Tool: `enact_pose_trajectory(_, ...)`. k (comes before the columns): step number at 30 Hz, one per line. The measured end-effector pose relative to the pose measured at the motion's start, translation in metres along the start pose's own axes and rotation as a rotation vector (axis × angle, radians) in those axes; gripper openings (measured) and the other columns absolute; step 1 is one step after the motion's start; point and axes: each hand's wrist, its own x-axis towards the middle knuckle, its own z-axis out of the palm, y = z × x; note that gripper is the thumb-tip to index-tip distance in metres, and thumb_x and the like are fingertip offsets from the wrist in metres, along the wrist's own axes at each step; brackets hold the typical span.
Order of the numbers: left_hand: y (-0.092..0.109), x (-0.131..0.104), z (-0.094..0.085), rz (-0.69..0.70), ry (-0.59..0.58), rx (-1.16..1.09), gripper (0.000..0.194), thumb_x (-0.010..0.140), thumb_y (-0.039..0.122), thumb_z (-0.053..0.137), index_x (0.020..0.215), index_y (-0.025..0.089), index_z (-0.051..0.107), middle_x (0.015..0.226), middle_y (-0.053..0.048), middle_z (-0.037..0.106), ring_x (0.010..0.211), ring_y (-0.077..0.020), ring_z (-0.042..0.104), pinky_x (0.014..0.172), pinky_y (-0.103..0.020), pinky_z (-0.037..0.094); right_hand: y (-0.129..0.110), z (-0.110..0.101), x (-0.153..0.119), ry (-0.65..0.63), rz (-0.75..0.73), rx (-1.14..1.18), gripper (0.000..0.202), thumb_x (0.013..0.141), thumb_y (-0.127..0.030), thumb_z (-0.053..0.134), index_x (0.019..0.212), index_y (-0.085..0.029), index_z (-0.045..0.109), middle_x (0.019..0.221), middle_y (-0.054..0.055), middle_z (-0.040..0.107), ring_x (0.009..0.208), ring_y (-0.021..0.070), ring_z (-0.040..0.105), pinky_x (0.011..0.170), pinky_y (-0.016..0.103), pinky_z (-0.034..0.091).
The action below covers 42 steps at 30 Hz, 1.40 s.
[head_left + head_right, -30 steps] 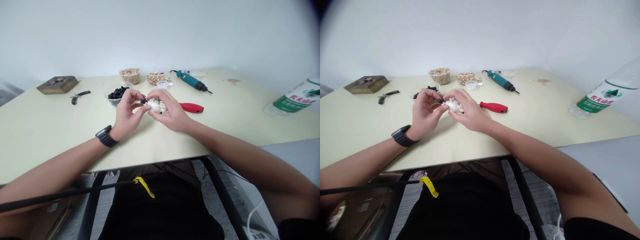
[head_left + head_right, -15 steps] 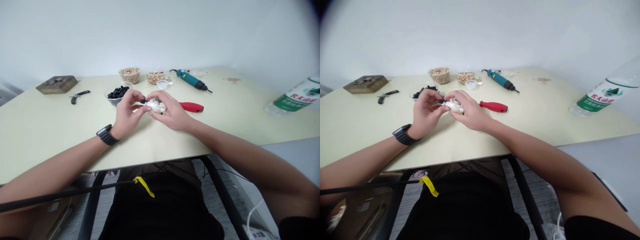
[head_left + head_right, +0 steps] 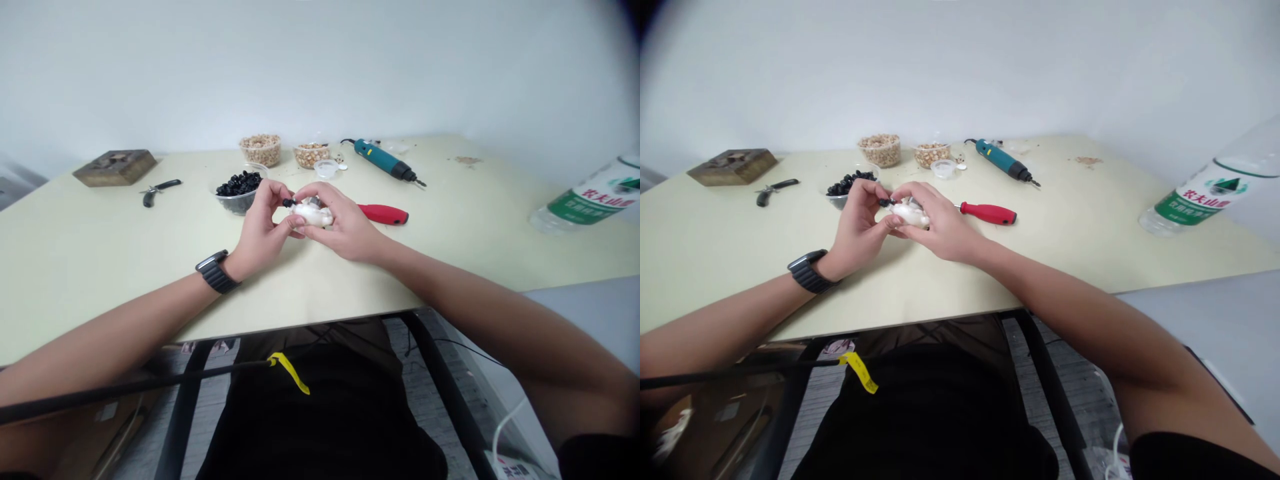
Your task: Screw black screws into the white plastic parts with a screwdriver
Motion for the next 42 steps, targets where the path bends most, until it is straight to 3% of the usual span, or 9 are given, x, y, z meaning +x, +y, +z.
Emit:
enact_pose_trajectory(13, 0.006, 0.009, -0.013, -0.076, -0.08, -0.107, 0.076, 0.08, 0.081, 0.108, 0.106, 0.028, 0.06, 0.104, -0.003, 0.067, 0.096, -0.0207, 0.066, 0.082, -0.034, 0.064, -0.003, -0.007, 0.004, -0.055, -0.058, -0.028, 0.043, 0.107, -0.041, 0.083, 0.147, -0.03, 0.071, 0.156, 0.015, 0.075, 0.149, 0.039, 0.069, 0.131, 0.062, 0.055)
enact_pose_trajectory(16, 0.011, 0.011, -0.015, -0.123, -0.103, -0.149, 0.074, 0.083, 0.078, 0.108, 0.108, 0.029, 0.059, 0.109, -0.004, 0.071, 0.096, -0.0213, 0.069, 0.072, -0.032, 0.066, -0.008, -0.038, 0.015, -0.104, 0.005, -0.022, 0.054, 0.101, -0.06, 0.092, 0.144, -0.031, 0.074, 0.163, 0.016, 0.072, 0.151, 0.0418, 0.069, 0.126, 0.063, 0.06)
enact_pose_trajectory(18, 0.012, 0.014, -0.019, -0.149, -0.116, -0.171, 0.071, 0.085, 0.074, 0.108, 0.108, 0.029, 0.058, 0.111, -0.005, 0.072, 0.093, -0.0207, 0.071, 0.068, -0.032, 0.068, -0.007, -0.069, 0.021, 0.01, 0.112, -0.067, 0.035, 0.109, -0.062, 0.081, 0.123, -0.03, 0.078, 0.141, 0.014, 0.082, 0.133, 0.039, 0.078, 0.116, 0.06, 0.064)
enact_pose_trajectory(20, 0.009, 0.017, -0.025, -0.167, -0.128, -0.182, 0.068, 0.087, 0.069, 0.109, 0.107, 0.028, 0.059, 0.11, -0.005, 0.073, 0.09, -0.0199, 0.072, 0.067, -0.033, 0.07, -0.002, -0.1, 0.021, 0.097, 0.214, -0.221, 0.035, 0.112, -0.061, 0.076, 0.102, -0.028, 0.076, 0.111, 0.012, 0.085, 0.108, 0.0355, 0.081, 0.103, 0.056, 0.066)
enact_pose_trajectory(24, -0.001, 0.024, -0.038, -0.204, -0.148, -0.204, 0.064, 0.086, 0.063, 0.111, 0.105, 0.027, 0.063, 0.108, -0.005, 0.075, 0.084, -0.0179, 0.072, 0.065, -0.032, 0.071, 0.019, -0.137, 0.008, -0.326, 0.398, -0.612, 0.043, 0.094, -0.07, 0.093, 0.094, -0.028, 0.083, 0.087, 0.009, 0.082, 0.076, 0.0295, 0.073, 0.067, 0.044, 0.055)
enact_pose_trajectory(26, -0.004, 0.027, -0.043, -0.22, -0.165, -0.221, 0.062, 0.084, 0.06, 0.113, 0.105, 0.026, 0.065, 0.107, -0.005, 0.076, 0.081, -0.0166, 0.072, 0.063, -0.03, 0.07, 0.029, -0.14, 0.0, -0.45, 0.475, -0.692, 0.036, 0.088, -0.06, 0.097, 0.1, -0.028, 0.085, 0.086, 0.008, 0.081, 0.072, 0.0275, 0.07, 0.061, 0.04, 0.047)
enact_pose_trajectory(31, -0.003, 0.03, -0.05, -0.322, -0.245, -0.299, 0.056, 0.084, 0.053, 0.115, 0.106, 0.025, 0.071, 0.107, -0.005, 0.08, 0.075, -0.0144, 0.074, 0.06, -0.027, 0.07, 0.032, -0.126, -0.011, -0.435, 0.542, -0.749, 0.017, 0.096, -0.04, 0.081, 0.104, -0.027, 0.073, 0.092, 0.01, 0.08, 0.075, 0.0292, 0.069, 0.065, 0.042, 0.047)
enact_pose_trajectory(36, 0.001, 0.033, -0.058, -0.425, -0.375, -0.359, 0.052, 0.084, 0.05, 0.116, 0.105, 0.025, 0.075, 0.101, -0.005, 0.083, 0.065, -0.0134, 0.071, 0.051, -0.025, 0.065, 0.018, -0.116, -0.014, -0.246, 0.532, -0.617, 0.025, 0.102, -0.051, 0.076, 0.11, -0.028, 0.069, 0.092, 0.01, 0.079, 0.075, 0.0319, 0.069, 0.068, 0.046, 0.051)
enact_pose_trajectory(42, 0.002, 0.037, -0.07, -0.509, -0.415, -0.412, 0.055, 0.077, 0.052, 0.119, 0.104, 0.024, 0.081, 0.094, -0.006, 0.083, 0.062, -0.0171, 0.074, 0.053, -0.031, 0.07, 0.011, -0.114, -0.017, -0.08, 0.353, -0.452, 0.042, 0.096, -0.062, 0.083, 0.123, -0.03, 0.085, 0.118, 0.008, 0.088, 0.104, 0.0362, 0.079, 0.093, 0.051, 0.062)
